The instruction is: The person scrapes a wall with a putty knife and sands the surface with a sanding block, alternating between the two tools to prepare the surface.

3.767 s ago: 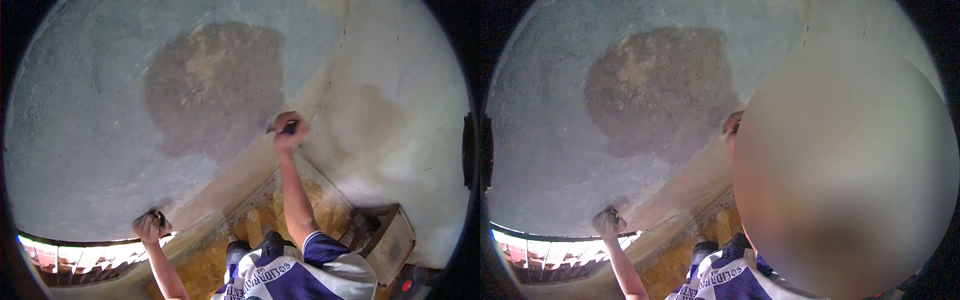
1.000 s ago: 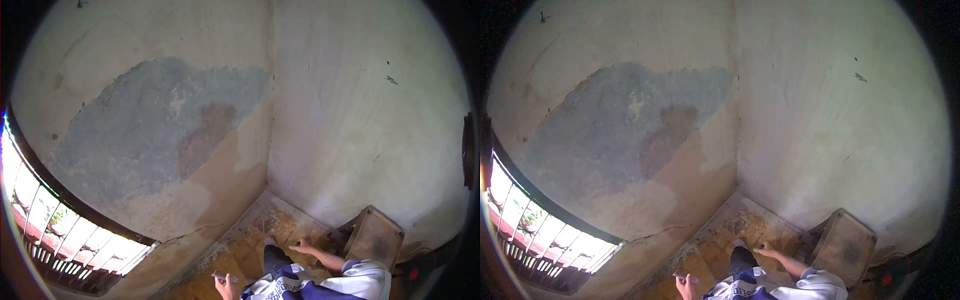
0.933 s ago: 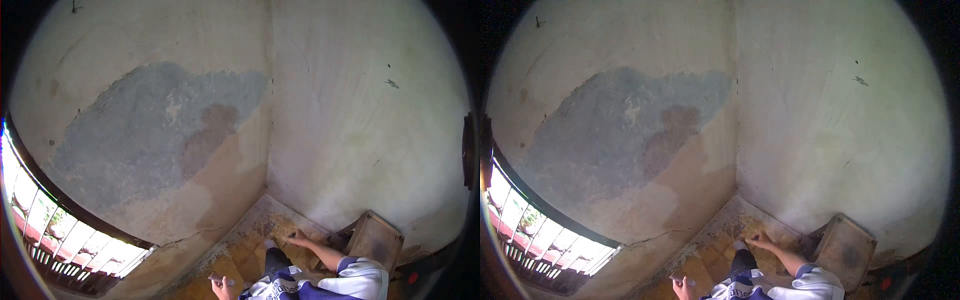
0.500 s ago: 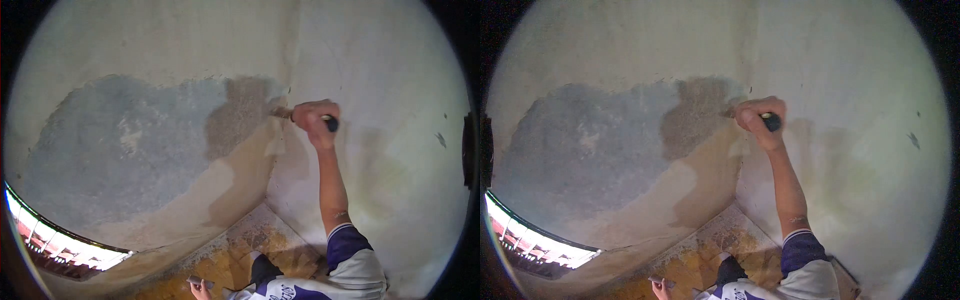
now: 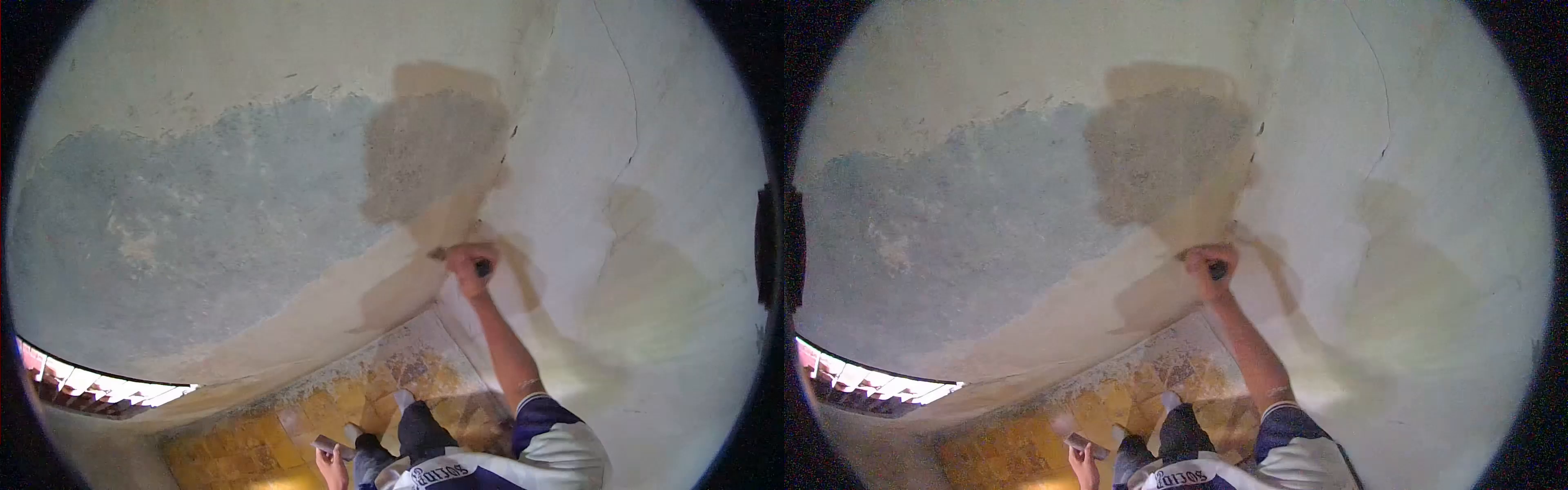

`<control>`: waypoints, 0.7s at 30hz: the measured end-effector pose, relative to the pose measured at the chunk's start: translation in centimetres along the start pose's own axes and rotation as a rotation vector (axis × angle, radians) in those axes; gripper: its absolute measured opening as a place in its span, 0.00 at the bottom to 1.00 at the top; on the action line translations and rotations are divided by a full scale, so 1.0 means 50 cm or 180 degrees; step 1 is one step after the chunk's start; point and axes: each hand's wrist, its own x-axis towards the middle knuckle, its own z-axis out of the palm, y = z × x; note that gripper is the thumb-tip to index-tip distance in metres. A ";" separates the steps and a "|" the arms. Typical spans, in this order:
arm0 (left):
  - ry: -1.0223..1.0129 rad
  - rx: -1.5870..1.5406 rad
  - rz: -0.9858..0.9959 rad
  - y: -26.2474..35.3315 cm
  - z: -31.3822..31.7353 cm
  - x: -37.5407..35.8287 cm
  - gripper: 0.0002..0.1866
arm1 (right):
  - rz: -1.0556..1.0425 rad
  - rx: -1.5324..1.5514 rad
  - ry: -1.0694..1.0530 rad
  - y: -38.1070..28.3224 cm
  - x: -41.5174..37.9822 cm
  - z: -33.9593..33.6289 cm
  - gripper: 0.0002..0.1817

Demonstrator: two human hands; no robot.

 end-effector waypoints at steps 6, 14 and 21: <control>0.0107 -0.0168 0.0077 -0.069 -0.014 0.046 0.12 | -0.0700 -0.1861 0.0206 -0.273 0.263 -0.001 0.16; 0.0210 -0.0090 -0.0028 -0.055 0.025 0.030 0.16 | 0.0147 -0.1021 0.0056 0.157 -0.068 -0.025 0.20; 0.0199 0.0052 0.0034 -0.022 0.006 0.038 0.13 | 0.0331 -0.1036 0.0017 0.015 -0.162 0.023 0.14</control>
